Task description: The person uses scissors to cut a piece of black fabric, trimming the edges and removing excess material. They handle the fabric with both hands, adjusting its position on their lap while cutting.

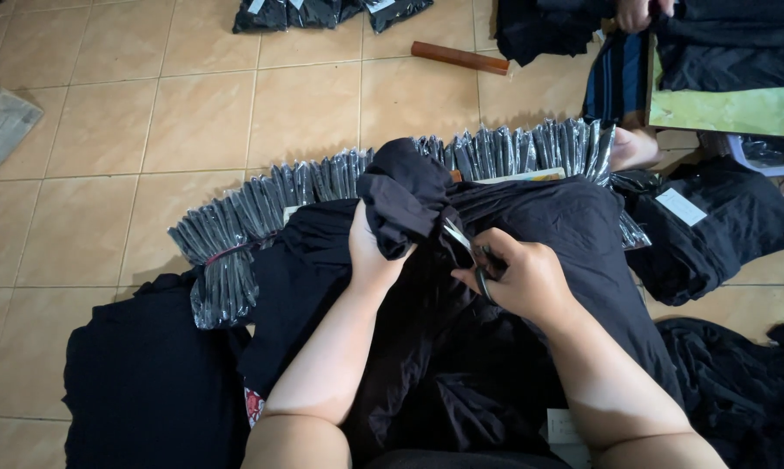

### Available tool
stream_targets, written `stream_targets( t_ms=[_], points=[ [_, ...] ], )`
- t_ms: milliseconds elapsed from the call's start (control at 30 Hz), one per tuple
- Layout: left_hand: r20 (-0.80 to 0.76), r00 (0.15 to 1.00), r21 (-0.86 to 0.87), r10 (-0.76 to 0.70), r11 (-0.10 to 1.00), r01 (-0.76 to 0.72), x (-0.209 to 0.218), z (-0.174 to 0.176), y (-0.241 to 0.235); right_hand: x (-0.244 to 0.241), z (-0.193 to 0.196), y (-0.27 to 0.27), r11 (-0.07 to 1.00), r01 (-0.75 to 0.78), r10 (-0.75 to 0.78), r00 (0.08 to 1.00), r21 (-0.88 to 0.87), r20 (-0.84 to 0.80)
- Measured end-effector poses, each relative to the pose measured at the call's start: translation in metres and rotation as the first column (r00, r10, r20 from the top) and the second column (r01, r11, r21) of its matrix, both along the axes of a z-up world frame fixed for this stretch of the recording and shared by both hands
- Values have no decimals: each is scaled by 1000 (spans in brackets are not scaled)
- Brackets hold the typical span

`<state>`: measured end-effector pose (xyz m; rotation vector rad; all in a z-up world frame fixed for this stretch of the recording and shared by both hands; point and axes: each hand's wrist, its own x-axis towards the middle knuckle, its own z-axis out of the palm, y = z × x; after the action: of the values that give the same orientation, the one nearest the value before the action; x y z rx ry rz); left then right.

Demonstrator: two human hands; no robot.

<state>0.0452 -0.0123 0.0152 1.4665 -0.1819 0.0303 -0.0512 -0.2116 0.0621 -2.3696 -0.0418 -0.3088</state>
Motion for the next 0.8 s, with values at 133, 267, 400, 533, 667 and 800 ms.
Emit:
stream_targets(
  t_ms=[133,267,400,533,667,800],
  points=[
    [40,999,88,15,996,-19,-4,4,0,0,0,0,1000,2,-2,1000,-3,-1],
    [134,990,86,-48,996,37,-5,9,1,1,-8,-1,1000,12,-13,1000,-28,-23],
    [163,985,85,-63,995,50,-5,14,2,4,-17,-3,986,104,-90,990,129,-105],
    [135,987,-44,-90,994,96,-5,9,3,16,-35,-12,854,126,-115,992,505,-53],
    [137,986,-65,-91,993,100,-5,6,2,25,-44,-9,491,12,-64,998,871,22],
    [138,986,-86,-93,991,106,-2,-2,4,24,-46,-8,444,-43,-24,998,895,60]
  ],
)
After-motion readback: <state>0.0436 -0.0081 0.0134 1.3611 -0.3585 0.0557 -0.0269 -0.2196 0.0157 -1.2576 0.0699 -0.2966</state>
